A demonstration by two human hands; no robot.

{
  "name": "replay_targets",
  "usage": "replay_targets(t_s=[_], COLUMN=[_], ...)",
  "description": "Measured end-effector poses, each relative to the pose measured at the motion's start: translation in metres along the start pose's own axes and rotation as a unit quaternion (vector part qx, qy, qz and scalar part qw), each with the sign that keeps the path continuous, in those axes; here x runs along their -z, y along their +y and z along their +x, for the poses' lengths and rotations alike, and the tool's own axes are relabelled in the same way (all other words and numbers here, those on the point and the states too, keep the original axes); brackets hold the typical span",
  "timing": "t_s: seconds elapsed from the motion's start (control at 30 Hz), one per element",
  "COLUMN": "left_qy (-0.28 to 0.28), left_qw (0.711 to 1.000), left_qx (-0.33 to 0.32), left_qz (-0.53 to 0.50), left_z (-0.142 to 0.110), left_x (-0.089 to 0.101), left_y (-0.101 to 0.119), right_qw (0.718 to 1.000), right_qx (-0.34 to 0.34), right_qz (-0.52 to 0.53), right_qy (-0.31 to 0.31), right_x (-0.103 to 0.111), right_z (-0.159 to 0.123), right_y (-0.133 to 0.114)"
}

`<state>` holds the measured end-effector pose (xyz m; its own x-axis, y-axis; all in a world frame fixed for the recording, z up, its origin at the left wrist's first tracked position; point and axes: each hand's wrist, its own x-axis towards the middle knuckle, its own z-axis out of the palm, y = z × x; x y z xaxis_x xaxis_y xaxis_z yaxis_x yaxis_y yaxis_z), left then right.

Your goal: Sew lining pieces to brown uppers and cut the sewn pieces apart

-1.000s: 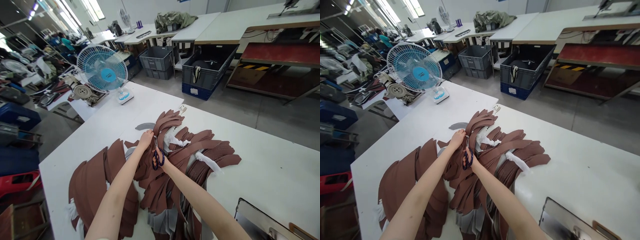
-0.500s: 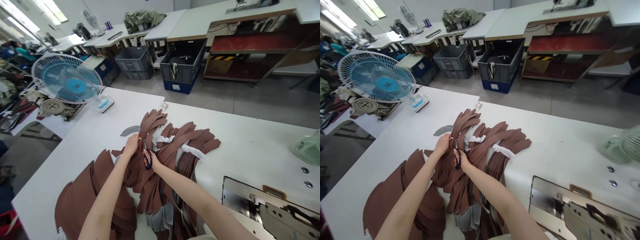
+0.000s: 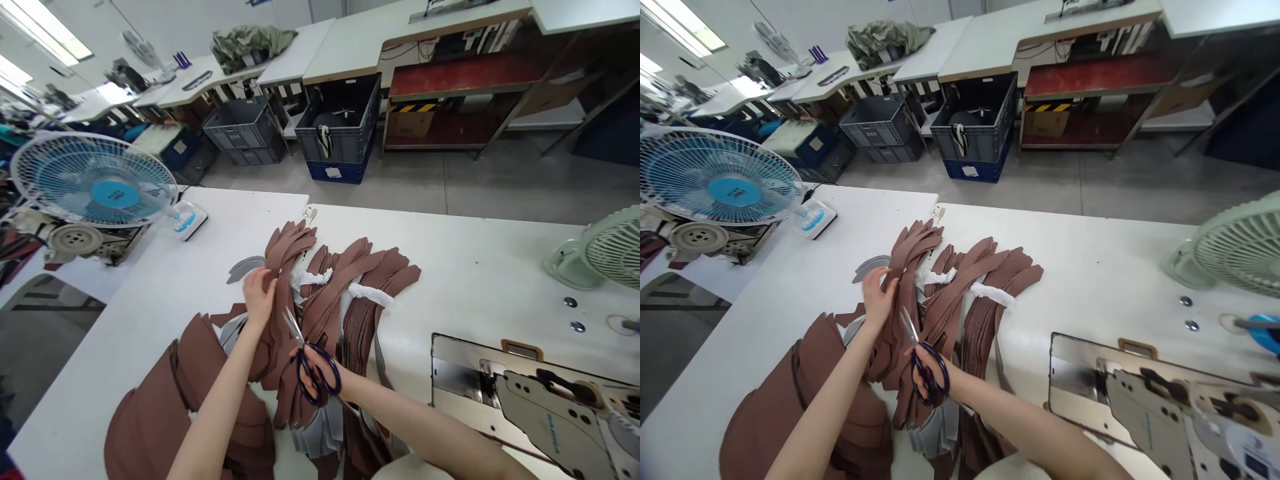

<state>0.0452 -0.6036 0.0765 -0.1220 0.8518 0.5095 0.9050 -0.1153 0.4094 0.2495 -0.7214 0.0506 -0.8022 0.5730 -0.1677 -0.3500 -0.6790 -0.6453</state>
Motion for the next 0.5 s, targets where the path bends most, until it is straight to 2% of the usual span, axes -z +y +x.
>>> replay_targets(t_s=[0.07, 0.1, 0.13, 0.2, 0.27, 0.33, 0.5], left_qy=[-0.125, -0.173, -0.207, -0.237, -0.243, -0.239, -0.239], left_qw=[0.986, 0.975, 0.968, 0.966, 0.969, 0.971, 0.970], left_qx=[-0.106, -0.133, -0.139, -0.099, -0.038, -0.003, -0.028], left_qz=[-0.028, -0.036, -0.035, -0.011, 0.016, 0.027, 0.036], left_z=[-0.010, -0.015, -0.020, -0.027, -0.029, -0.027, -0.021], left_x=[-0.014, -0.023, -0.034, -0.053, -0.068, -0.075, -0.077], left_y=[0.041, 0.060, 0.076, 0.099, 0.109, 0.109, 0.104], right_qw=[0.998, 0.997, 0.995, 0.990, 0.984, 0.975, 0.960], right_qx=[0.053, 0.073, 0.085, 0.091, 0.082, 0.075, 0.072], right_qz=[-0.006, -0.008, -0.011, -0.015, -0.013, -0.004, 0.015], right_qy=[0.021, 0.037, 0.058, 0.109, 0.160, 0.207, 0.269], right_x=[0.007, 0.011, 0.016, 0.025, 0.036, 0.046, 0.063], right_z=[-0.036, -0.054, -0.071, -0.103, -0.129, -0.147, -0.163], right_y=[0.001, 0.002, 0.001, 0.002, 0.004, 0.008, 0.016])
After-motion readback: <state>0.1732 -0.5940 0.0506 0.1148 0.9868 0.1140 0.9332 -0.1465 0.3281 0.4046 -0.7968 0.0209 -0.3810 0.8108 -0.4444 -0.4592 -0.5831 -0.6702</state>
